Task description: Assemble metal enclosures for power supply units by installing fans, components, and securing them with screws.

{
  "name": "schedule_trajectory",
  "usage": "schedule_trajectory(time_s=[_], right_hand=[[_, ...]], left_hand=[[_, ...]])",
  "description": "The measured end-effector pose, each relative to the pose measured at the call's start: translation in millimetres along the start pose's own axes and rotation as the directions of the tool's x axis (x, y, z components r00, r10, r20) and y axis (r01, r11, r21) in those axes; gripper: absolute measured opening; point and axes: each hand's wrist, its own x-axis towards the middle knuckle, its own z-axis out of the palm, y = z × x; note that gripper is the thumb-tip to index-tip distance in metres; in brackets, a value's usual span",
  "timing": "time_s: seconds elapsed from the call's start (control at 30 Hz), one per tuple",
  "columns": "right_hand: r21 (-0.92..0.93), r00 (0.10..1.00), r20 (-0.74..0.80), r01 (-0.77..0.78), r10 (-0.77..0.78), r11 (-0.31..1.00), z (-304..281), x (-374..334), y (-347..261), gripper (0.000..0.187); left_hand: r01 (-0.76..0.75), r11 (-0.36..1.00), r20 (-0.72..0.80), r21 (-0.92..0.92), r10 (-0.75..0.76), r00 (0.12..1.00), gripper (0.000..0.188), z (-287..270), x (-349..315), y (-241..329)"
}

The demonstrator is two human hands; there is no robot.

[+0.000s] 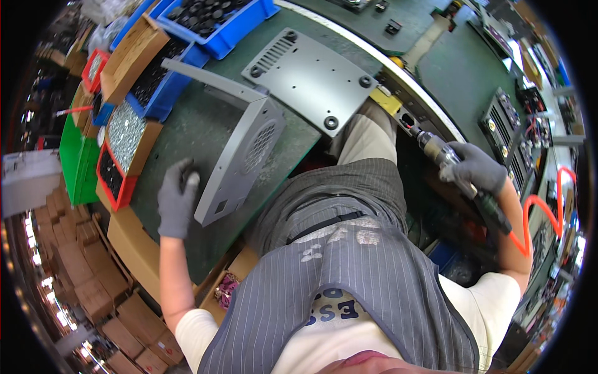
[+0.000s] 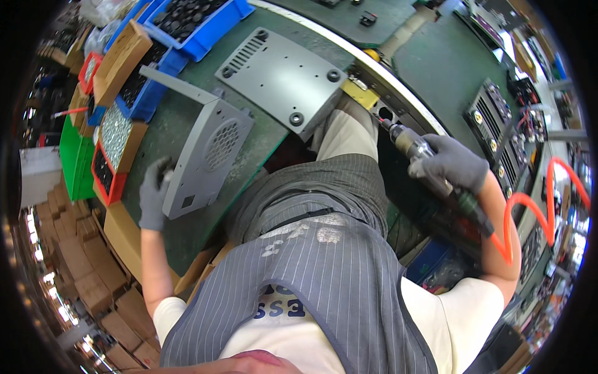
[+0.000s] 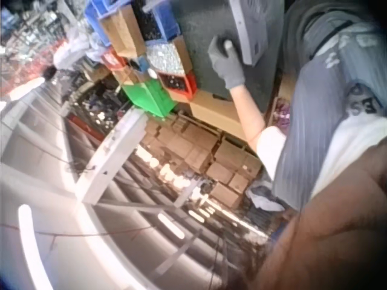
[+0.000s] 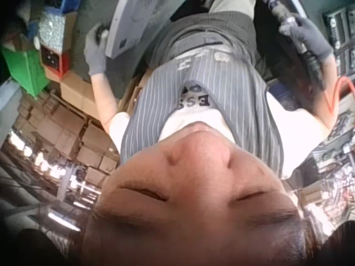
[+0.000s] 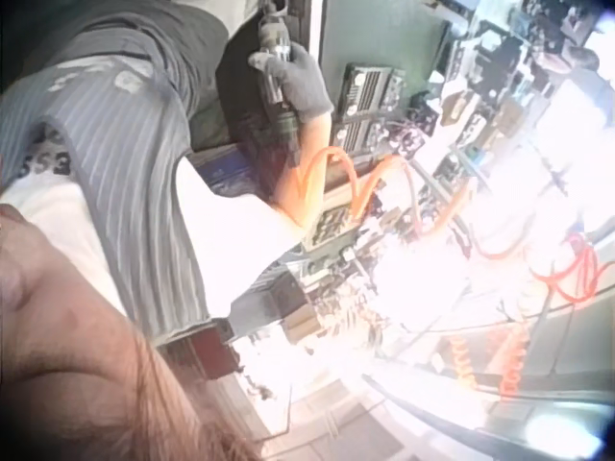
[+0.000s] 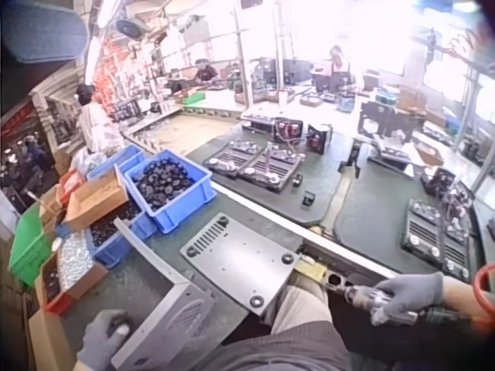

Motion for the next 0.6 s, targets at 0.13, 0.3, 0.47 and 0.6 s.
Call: schedule_trajectory(time_s=[0.13,0.3,0.47,0.6], right_hand=[[0.213,0.989,0.096,-0.128,0.109,0.969,-15,22,20,0.028],[0.352,0.977,0.12,-0.21,0.178,0.912,-10,62,24,0.027],[0.528,0.98,-0.152,-0.028,0.127,0.849,11,72,24,0.039],[0.948,0.984,-0.127,0.082,0.128,0.307,46,88,92,0.043]], left_hand=[[-0.201,0.863,0.007,0.463,0.223,0.975,0.038,31,-14,-11],[-0.124,0.87,-0.044,0.477,0.164,0.985,0.041,36,-26,-4],[-0.101,0.907,0.01,0.409,0.106,0.994,0.046,24,-49,-13],[-0.011,0.982,0.143,0.186,-0.016,0.99,0.065,22,-77,-19]])
